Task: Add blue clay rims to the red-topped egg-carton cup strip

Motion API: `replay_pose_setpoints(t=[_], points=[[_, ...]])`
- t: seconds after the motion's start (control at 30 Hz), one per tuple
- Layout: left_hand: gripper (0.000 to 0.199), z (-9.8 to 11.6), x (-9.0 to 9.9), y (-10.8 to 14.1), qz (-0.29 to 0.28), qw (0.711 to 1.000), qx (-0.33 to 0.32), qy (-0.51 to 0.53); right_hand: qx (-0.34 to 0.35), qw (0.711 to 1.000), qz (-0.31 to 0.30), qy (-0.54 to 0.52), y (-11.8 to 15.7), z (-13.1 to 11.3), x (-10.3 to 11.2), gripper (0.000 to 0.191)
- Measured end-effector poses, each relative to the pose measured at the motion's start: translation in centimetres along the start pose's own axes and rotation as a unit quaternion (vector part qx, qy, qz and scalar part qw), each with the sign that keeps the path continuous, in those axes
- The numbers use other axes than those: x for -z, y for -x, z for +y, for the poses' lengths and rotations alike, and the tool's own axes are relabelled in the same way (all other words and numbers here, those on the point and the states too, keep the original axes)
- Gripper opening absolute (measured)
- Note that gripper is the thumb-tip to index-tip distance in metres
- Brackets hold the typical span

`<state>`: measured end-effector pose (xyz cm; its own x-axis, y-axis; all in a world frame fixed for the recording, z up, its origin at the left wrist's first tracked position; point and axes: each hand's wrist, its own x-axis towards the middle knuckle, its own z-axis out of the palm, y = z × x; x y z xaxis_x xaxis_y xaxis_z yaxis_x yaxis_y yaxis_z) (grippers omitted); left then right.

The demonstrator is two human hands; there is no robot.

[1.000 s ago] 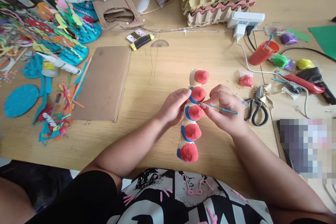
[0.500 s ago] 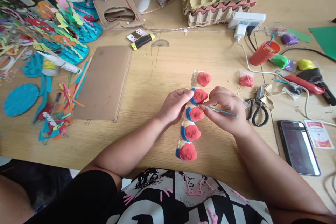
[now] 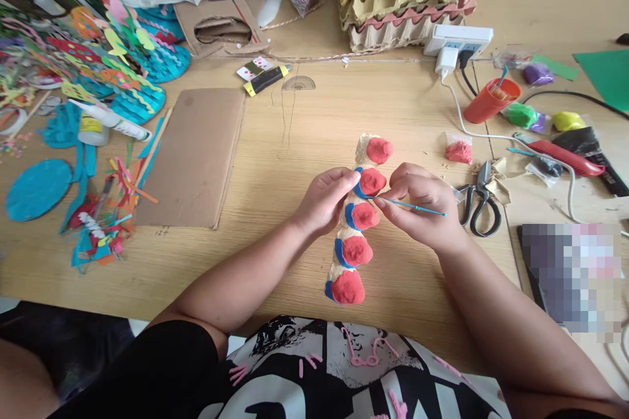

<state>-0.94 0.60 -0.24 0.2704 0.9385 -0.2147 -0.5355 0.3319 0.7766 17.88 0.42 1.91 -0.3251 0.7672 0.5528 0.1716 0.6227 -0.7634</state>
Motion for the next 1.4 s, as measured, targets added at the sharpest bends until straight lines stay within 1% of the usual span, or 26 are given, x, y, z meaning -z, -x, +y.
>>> replay_pose_setpoints(t=[0.1,0.23,0.33,0.47,0.53,0.6,0.67,0.77,0.9,1.03,1.13,1.23,1.4], points=[[0.044,-0.1,0.1,0.0,-0.002,1.000,-0.003,0.002,-0.009,1.000,0.009,0.013,0.1,-0.1,-0.1,0.018],[0.045,0.0,-0.1,0.0,-0.004,1.000,-0.010,0.001,-0.007,1.000,0.002,-0.008,0.1,0.0,-0.2,0.019],[0.046,0.0,-0.2,0.1,-0.003,1.000,-0.012,-0.003,-0.014,1.000,0.010,-0.004,0.1,0.1,-0.2,0.020],[0.042,-0.5,0.2,0.1,-0.020,1.000,0.004,-0.017,-0.025,0.999,0.025,-0.021,0.2,0.0,-0.3,0.019],[0.045,-0.8,0.5,0.1,-0.022,1.000,0.009,-0.011,-0.039,0.998,0.036,-0.041,0.4,0.1,-0.4,0.019],[0.049,-1.0,0.6,0.0,-0.031,0.999,0.027,0.001,-0.057,0.995,0.061,-0.057,0.6,0.2,-0.6,0.019],[0.052,-1.1,0.6,0.0,-0.044,0.997,0.060,0.012,-0.065,0.992,0.084,-0.070,0.7,0.4,-0.8,0.019],[0.053,-0.9,0.3,0.1,-0.051,0.994,0.088,0.027,-0.056,0.992,0.086,-0.078,0.9,0.4,-1.2,0.016],[0.051,-0.5,-0.3,0.5,-0.041,0.994,0.097,0.035,-0.036,0.994,0.083,-0.060,0.9,0.3,-1.5,0.015],[0.045,0.0,-0.8,0.8,-0.023,0.991,0.123,0.052,-0.017,0.995,0.091,-0.046,1.0,0.2,-1.7,0.015],[0.044,0.2,-1.0,1.0,-0.006,0.987,0.151,0.057,-0.024,0.993,0.104,-0.050,1.1,0.3,-1.9,0.016],[0.043,0.2,-1.0,1.0,0.006,0.986,0.155,0.062,-0.041,0.990,0.116,-0.063,1.2,0.2,-2.2,0.017],[0.044,0.2,-1.0,0.9,0.013,0.984,0.166,0.065,-0.063,0.986,0.105,-0.114,1.4,0.3,-2.4,0.016]])
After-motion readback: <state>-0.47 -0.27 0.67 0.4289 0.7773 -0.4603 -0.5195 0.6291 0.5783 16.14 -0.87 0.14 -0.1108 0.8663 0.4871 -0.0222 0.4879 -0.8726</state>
